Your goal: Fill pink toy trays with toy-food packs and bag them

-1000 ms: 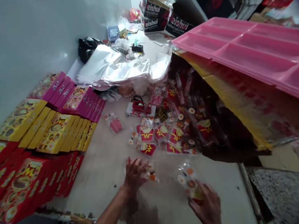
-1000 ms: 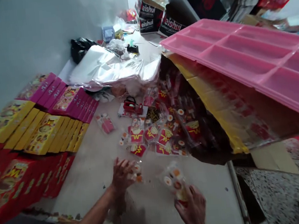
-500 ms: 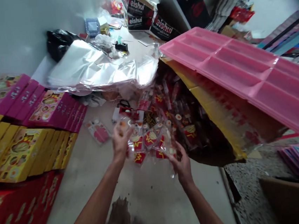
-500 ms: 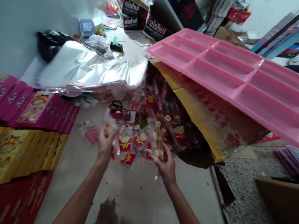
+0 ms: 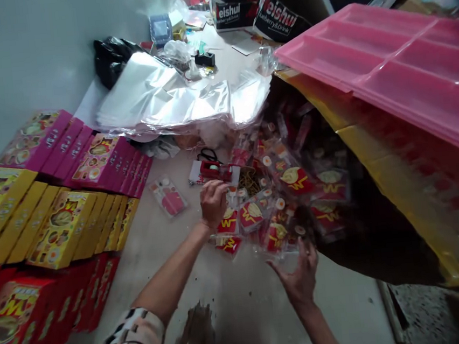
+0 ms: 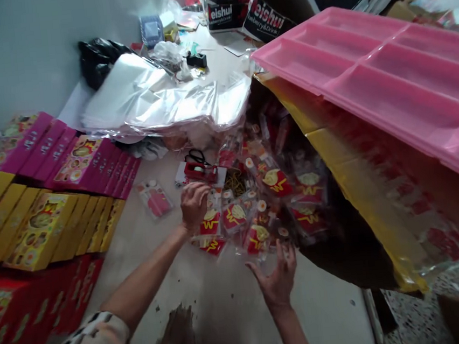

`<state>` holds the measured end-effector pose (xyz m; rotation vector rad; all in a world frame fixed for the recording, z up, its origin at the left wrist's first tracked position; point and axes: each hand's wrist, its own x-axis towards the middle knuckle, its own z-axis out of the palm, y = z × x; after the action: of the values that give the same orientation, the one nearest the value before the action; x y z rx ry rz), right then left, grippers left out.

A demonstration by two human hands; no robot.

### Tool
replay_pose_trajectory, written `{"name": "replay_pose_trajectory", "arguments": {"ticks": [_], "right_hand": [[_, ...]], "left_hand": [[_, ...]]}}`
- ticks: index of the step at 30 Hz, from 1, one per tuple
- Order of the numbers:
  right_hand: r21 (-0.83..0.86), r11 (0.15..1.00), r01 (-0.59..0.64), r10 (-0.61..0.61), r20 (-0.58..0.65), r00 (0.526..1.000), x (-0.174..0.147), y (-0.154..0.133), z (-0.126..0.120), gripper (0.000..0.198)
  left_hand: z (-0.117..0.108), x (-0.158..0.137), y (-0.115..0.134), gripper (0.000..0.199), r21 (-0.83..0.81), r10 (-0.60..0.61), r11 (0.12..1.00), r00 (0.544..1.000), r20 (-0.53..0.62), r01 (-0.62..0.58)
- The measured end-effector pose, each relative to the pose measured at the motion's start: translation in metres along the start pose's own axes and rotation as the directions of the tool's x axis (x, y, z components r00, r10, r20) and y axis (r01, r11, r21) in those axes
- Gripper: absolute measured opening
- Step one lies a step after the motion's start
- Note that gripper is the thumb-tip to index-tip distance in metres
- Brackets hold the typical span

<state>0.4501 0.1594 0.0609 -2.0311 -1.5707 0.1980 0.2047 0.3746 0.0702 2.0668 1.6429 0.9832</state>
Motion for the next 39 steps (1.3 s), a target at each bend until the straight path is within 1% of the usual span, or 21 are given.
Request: {"name": "replay_pose_trajectory", "arguments": {"ticks": [1, 3, 4, 6, 9, 13, 16, 17, 18, 19, 20, 22, 23, 24, 26, 27, 30, 32, 35, 37, 39], "right_hand": [[-0.033, 0.999, 0.013, -0.012, 0.029, 1.000, -0.012, -0.002, 0.016, 0.113], [-0.095, 0.995, 0.037, -0.031, 0.062, 0.998, -0.019, -0.009, 0.048, 0.118], [-0.118, 0.992, 0.038, -0.029, 0.074, 0.997, -0.016, -0.013, 0.062, 0.117], [-0.152, 0.988, -0.001, 0.014, 0.087, 0.996, -0.005, -0.022, 0.085, 0.113], [-0.187, 0.973, -0.132, 0.152, 0.095, 0.984, 0.013, -0.040, 0.107, 0.108], [-0.189, 0.934, -0.302, 0.327, 0.120, 0.937, 0.039, -0.065, 0.127, 0.115], [-0.174, 0.892, -0.417, 0.435, 0.078, 0.897, 0.056, -0.081, 0.138, 0.112], [-0.171, 0.883, -0.437, 0.452, 0.062, 0.890, 0.060, -0.085, 0.139, 0.110], [-0.168, 0.880, -0.445, 0.459, 0.053, 0.887, 0.063, -0.088, 0.140, 0.110], [-0.164, 0.881, -0.444, 0.457, 0.053, 0.888, 0.064, -0.089, 0.138, 0.111], [-0.156, 0.888, -0.433, 0.447, 0.067, 0.892, 0.063, -0.089, 0.135, 0.111], [-0.124, 0.906, -0.405, 0.418, 0.110, 0.902, 0.057, -0.083, 0.125, 0.108], [-0.096, 0.918, -0.384, 0.394, 0.132, 0.909, 0.052, -0.079, 0.118, 0.104], [-0.058, 0.933, -0.356, 0.360, 0.146, 0.921, 0.045, -0.073, 0.111, 0.099], [0.037, 0.958, -0.284, 0.277, 0.136, 0.951, 0.029, -0.063, 0.098, 0.088], [0.079, 0.963, -0.259, 0.248, 0.118, 0.961, 0.021, -0.059, 0.093, 0.084], [0.157, 0.937, -0.311, 0.301, 0.083, 0.950, 0.001, -0.054, 0.082, 0.082], [0.259, 0.866, -0.428, 0.410, 0.123, 0.904, -0.003, -0.055, 0.077, 0.091], [0.497, 0.651, -0.574, 0.482, 0.313, 0.818, -0.008, -0.055, 0.063, 0.085], [0.593, 0.486, -0.642, 0.445, 0.464, 0.766, -0.019, -0.053, 0.048, 0.067], [0.625, 0.288, -0.725, 0.430, 0.592, 0.682, -0.038, -0.051, 0.030, 0.056]], "left_hand": [[0.006, 0.003, -0.013, 0.029, 0.020, 0.166, 0.985, 0.977, 0.135, -0.170], [0.028, 0.020, -0.023, 0.038, 0.021, 0.401, 0.896, 0.827, 0.395, -0.444], [0.039, 0.030, -0.023, 0.044, 0.047, 0.429, 0.856, 0.759, 0.490, -0.515], [0.058, 0.050, -0.021, 0.050, 0.144, 0.390, 0.799, 0.686, 0.614, -0.583], [0.069, 0.067, -0.028, 0.050, 0.264, 0.352, 0.712, 0.656, 0.668, -0.650], [0.066, 0.081, -0.043, 0.044, 0.238, 0.441, 0.622, 0.584, 0.681, -0.746], [0.054, 0.091, -0.041, 0.043, 0.168, 0.487, 0.604, 0.528, 0.696, -0.779], [0.044, 0.089, -0.039, 0.043, 0.137, 0.514, 0.608, 0.520, 0.682, -0.782], [0.031, 0.083, -0.039, 0.043, 0.118, 0.538, 0.628, 0.538, 0.649, -0.769], [0.015, 0.071, -0.040, 0.043, 0.122, 0.543, 0.671, 0.597, 0.591, -0.732], [-0.003, 0.054, -0.042, 0.042, 0.155, 0.512, 0.737, 0.693, 0.508, -0.658], [-0.041, 0.006, -0.052, 0.039, 0.276, 0.296, 0.886, 0.912, 0.282, -0.373], [-0.057, -0.022, -0.058, 0.039, 0.334, 0.126, 0.926, 0.977, 0.173, -0.178], [-0.070, -0.047, -0.064, 0.047, 0.378, -0.045, 0.926, 0.994, 0.104, 0.003], [-0.080, -0.087, -0.073, 0.075, 0.444, -0.332, 0.855, 0.941, 0.069, 0.269], [-0.078, -0.097, -0.074, 0.084, 0.471, -0.427, 0.814, 0.900, 0.090, 0.339], [-0.058, -0.092, -0.069, 0.088, 0.527, -0.571, 0.740, 0.805, 0.162, 0.418], [-0.050, -0.075, -0.062, 0.089, 0.539, -0.647, 0.690, 0.745, 0.161, 0.483], [-0.065, -0.067, -0.063, 0.110, 0.505, -0.754, 0.612, 0.641, 0.141, 0.609], [-0.089, -0.083, -0.070, 0.123, 0.437, -0.741, 0.641, 0.658, 0.135, 0.631], [-0.114, -0.112, -0.076, 0.126, 0.325, -0.666, 0.731, 0.732, 0.147, 0.600]]}}
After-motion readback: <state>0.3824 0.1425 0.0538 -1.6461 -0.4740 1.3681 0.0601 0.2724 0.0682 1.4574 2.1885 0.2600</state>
